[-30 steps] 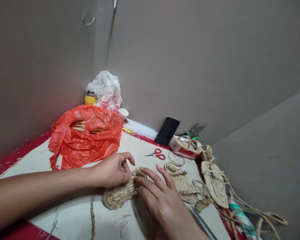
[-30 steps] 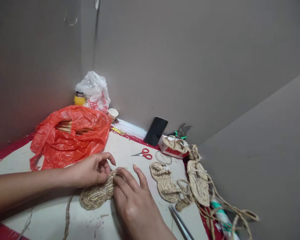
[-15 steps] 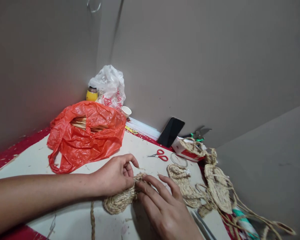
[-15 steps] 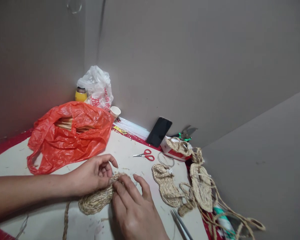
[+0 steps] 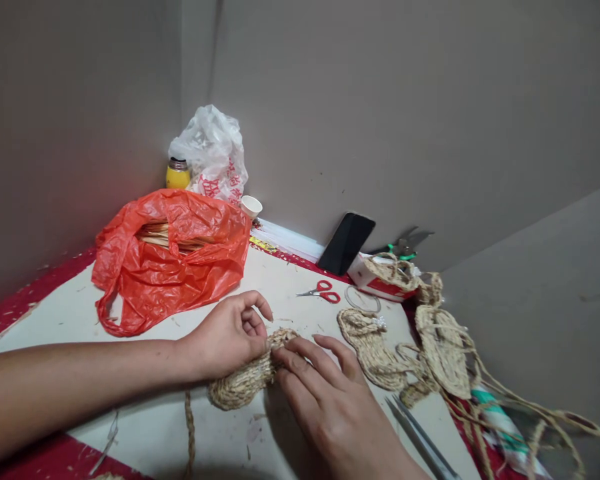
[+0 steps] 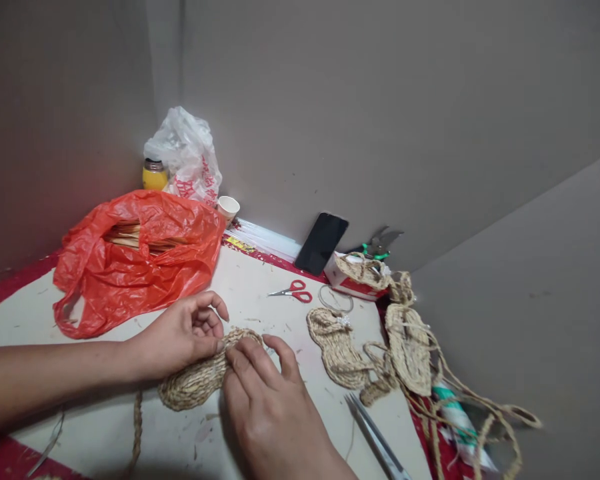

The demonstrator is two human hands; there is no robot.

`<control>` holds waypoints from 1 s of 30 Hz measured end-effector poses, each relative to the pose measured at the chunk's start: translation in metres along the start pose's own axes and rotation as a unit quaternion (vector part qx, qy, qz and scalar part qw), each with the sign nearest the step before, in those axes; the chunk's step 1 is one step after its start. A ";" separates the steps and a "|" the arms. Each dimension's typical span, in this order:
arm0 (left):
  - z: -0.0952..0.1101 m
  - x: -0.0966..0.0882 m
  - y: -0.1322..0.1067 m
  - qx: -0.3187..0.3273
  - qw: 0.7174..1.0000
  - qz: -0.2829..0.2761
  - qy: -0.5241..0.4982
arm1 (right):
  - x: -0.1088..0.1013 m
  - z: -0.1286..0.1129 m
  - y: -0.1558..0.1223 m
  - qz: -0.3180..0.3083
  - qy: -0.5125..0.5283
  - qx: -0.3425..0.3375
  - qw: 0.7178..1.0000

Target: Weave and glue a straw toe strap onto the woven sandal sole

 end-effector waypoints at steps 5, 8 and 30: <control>0.002 0.000 0.000 0.006 1.000 0.009 -0.001 | 0.001 0.001 -0.002 -0.011 0.010 0.001 1.000; 0.008 0.004 -0.002 0.021 1.000 0.006 0.013 | -0.003 0.004 -0.002 0.005 0.022 0.009 1.000; 0.003 0.007 -0.007 0.098 0.991 0.011 0.090 | -0.001 0.002 -0.002 -0.003 -0.014 0.000 1.000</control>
Point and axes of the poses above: each hand's wrist, its own y-axis towards the middle knuckle, its own x-axis out of the palm, z = x × y, the point moved 5 cm from there along y, towards the middle knuckle, and after that the axes turned 6 degrees about -y, right-handed, at the moved point
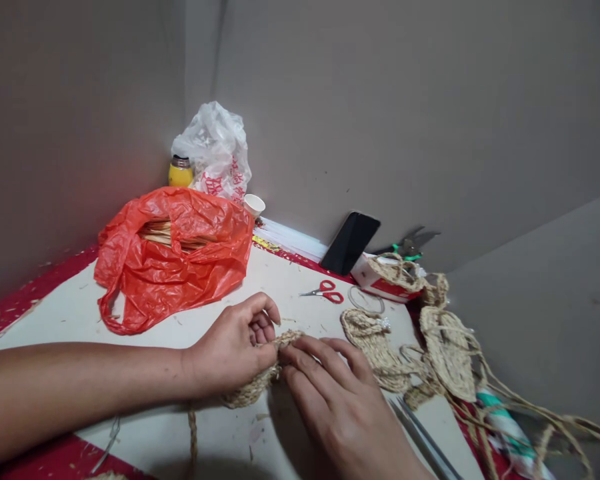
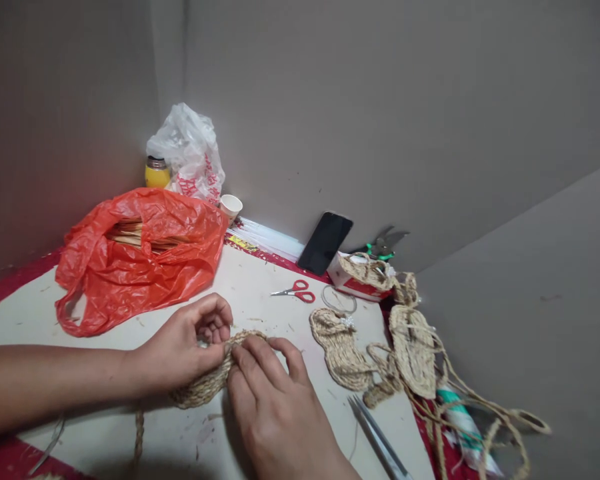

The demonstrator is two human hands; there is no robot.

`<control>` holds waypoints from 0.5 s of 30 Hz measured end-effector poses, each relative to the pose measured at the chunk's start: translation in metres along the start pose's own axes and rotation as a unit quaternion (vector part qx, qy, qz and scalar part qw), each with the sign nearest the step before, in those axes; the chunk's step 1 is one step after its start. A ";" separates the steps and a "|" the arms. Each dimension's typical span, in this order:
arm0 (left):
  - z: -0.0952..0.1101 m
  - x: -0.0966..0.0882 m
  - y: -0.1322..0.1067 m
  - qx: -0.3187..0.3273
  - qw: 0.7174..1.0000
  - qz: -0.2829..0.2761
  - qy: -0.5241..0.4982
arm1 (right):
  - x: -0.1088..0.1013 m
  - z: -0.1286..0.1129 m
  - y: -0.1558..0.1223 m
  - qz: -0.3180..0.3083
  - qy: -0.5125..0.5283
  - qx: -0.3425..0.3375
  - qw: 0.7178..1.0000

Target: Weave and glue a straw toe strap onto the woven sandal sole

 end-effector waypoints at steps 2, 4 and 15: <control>-0.002 0.000 0.001 -0.003 1.000 0.008 -0.009 | 0.001 0.001 0.001 -0.008 0.002 0.001 1.000; -0.003 -0.001 0.001 -0.003 1.000 0.013 -0.010 | 0.002 0.002 0.002 -0.017 0.005 0.003 1.000; -0.004 -0.002 0.003 -0.004 1.000 0.018 -0.017 | 0.001 0.008 0.003 -0.033 0.050 0.024 0.998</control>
Point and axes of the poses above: each hand's wrist, its own y-axis towards the middle knuckle, its own x-axis out of the palm, z = x × y, the point moved 5 cm from there along y, towards the middle knuckle, and after that the axes turned 6 degrees about -y, right-handed, at the moved point
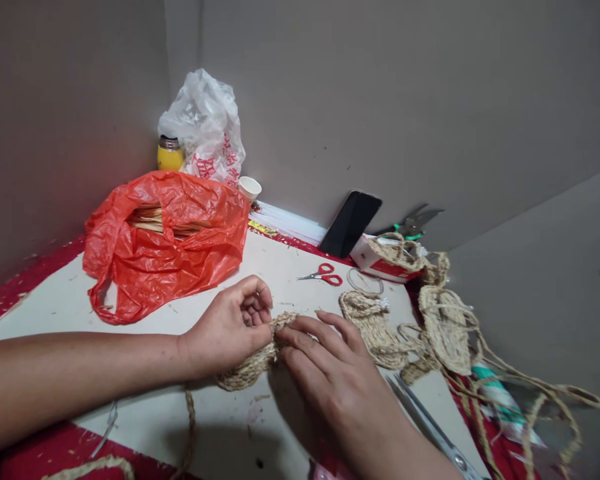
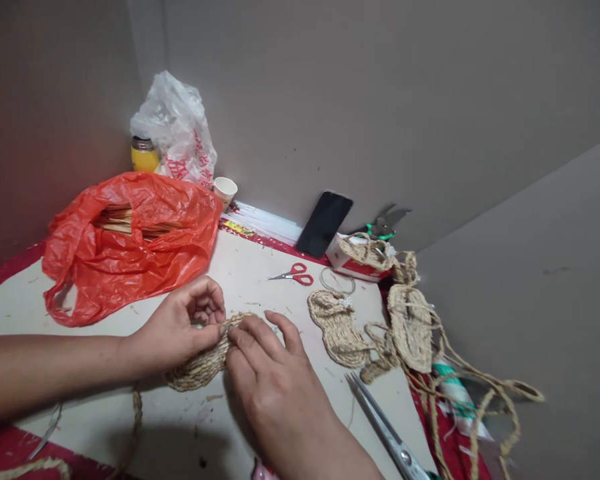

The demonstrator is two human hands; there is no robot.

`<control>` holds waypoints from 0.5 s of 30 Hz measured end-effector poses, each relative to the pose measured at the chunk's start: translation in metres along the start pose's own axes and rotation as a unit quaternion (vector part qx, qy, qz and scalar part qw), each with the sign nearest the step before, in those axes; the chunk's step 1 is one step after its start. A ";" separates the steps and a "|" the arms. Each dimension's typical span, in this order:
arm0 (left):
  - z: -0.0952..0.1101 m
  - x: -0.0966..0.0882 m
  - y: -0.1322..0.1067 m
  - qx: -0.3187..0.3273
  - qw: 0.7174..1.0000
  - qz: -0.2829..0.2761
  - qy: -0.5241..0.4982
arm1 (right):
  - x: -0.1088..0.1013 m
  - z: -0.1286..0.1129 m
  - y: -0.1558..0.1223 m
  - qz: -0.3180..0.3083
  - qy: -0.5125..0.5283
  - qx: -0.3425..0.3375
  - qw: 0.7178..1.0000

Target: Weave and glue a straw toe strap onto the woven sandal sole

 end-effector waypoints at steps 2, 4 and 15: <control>0.000 0.000 0.000 -0.005 1.000 0.001 -0.007 | 0.000 0.000 -0.001 -0.001 0.003 0.001 1.000; 0.001 -0.001 0.000 -0.006 1.000 0.004 -0.006 | 0.000 -0.001 -0.002 -0.002 0.009 0.001 1.000; -0.003 -0.002 0.001 -0.008 1.000 -0.002 -0.015 | 0.004 0.004 -0.004 -0.009 0.036 0.011 0.999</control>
Point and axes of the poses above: each hand's wrist, its own y-axis towards the middle knuckle, its own x-axis out of the palm, z = x × y, the point moved 5 cm from there along y, towards the middle knuckle, and after that the axes turned 6 degrees about -y, right-handed, at the moved point
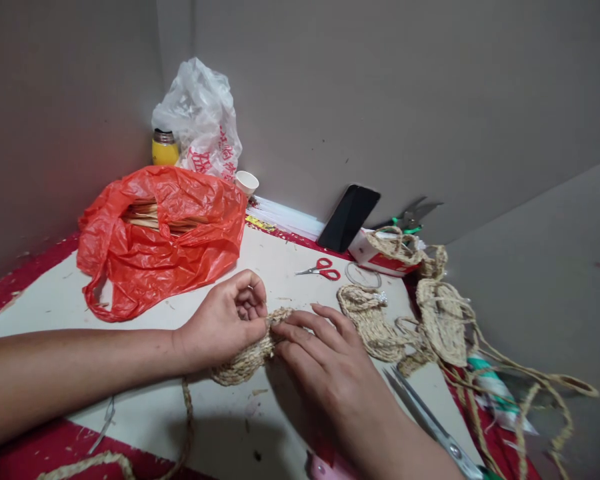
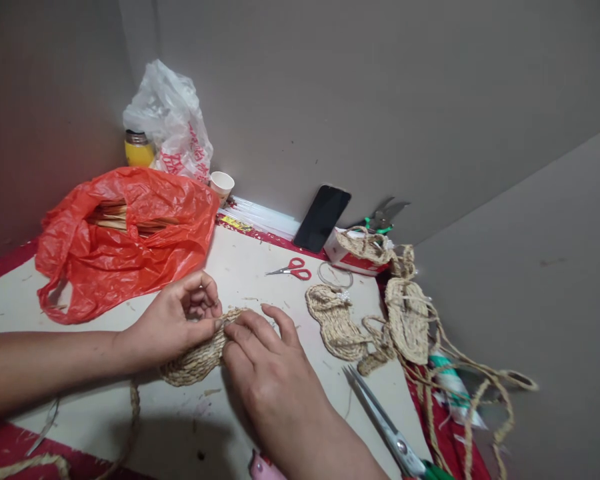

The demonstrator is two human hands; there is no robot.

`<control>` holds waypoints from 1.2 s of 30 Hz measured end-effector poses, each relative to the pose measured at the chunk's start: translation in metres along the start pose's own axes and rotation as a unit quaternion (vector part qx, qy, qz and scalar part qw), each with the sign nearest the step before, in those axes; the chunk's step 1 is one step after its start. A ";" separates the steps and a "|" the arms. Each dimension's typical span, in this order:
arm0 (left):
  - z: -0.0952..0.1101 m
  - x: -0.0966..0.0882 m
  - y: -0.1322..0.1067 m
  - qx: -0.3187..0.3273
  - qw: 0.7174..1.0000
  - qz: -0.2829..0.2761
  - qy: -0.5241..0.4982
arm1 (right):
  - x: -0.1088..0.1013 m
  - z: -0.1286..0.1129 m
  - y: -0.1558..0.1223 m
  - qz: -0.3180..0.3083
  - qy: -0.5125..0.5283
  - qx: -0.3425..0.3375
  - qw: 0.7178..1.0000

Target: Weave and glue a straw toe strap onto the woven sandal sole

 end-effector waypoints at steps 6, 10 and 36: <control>0.000 -0.001 0.001 0.004 1.000 -0.003 0.009 | 0.004 0.003 -0.002 -0.013 0.020 0.009 1.000; -0.001 -0.001 0.000 -0.013 1.000 -0.009 0.012 | 0.009 0.007 -0.001 0.002 0.046 0.022 0.999; -0.002 0.006 -0.002 -0.025 0.997 -0.069 0.012 | -0.005 0.005 0.021 0.009 -0.077 -0.016 0.997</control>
Point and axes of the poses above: each hand's wrist, its own y-axis towards the middle knuckle, its own x-axis out of the palm, z = x × y, the point moved 5 cm from there along y, towards the middle knuckle, and after that the axes turned 6 degrees about -y, right-handed, at the moved point
